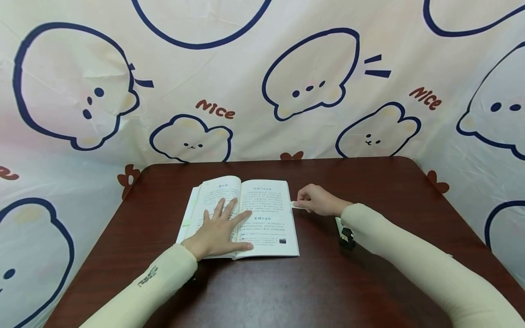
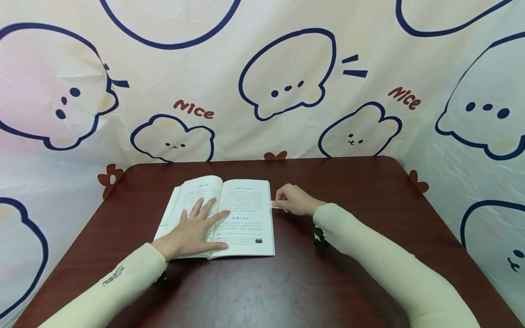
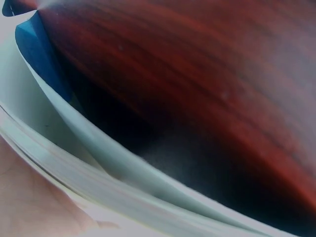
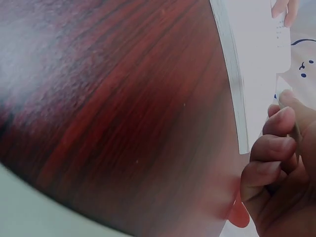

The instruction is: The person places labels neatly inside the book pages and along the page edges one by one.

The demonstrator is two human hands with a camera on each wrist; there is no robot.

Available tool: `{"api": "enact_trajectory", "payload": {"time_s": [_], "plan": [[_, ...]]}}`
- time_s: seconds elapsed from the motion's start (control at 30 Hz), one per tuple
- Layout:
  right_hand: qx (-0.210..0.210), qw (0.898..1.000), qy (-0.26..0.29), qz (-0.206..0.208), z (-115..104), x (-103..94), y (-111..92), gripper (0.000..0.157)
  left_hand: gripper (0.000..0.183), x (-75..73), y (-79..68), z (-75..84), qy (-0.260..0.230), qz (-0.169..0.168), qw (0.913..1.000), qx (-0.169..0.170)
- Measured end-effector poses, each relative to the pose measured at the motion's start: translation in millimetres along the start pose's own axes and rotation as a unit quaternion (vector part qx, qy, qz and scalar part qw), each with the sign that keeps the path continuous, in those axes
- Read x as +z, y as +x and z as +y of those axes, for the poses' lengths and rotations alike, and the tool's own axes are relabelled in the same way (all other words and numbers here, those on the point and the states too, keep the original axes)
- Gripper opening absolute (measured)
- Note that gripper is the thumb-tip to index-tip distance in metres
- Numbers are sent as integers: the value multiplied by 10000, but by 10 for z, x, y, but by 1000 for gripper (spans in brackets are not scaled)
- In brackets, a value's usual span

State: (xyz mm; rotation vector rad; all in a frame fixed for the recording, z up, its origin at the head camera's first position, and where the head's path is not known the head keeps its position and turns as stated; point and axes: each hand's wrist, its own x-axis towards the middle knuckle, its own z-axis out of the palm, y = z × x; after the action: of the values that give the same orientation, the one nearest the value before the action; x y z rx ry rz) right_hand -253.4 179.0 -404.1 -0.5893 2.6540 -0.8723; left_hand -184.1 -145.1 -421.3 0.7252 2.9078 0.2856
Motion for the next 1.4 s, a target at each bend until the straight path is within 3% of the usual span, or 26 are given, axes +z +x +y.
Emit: {"api": "enact_trajectory", "payload": {"time_s": [0.97, 1.4], "plan": [[-12, 9999, 70, -102, -78, 169, 230, 26, 92, -31, -11, 22, 122, -6, 9999, -40], [25, 9993, -361, -30, -124, 198, 287, 33, 91, -33, 4, 43, 146, -16, 9999, -69]]}}
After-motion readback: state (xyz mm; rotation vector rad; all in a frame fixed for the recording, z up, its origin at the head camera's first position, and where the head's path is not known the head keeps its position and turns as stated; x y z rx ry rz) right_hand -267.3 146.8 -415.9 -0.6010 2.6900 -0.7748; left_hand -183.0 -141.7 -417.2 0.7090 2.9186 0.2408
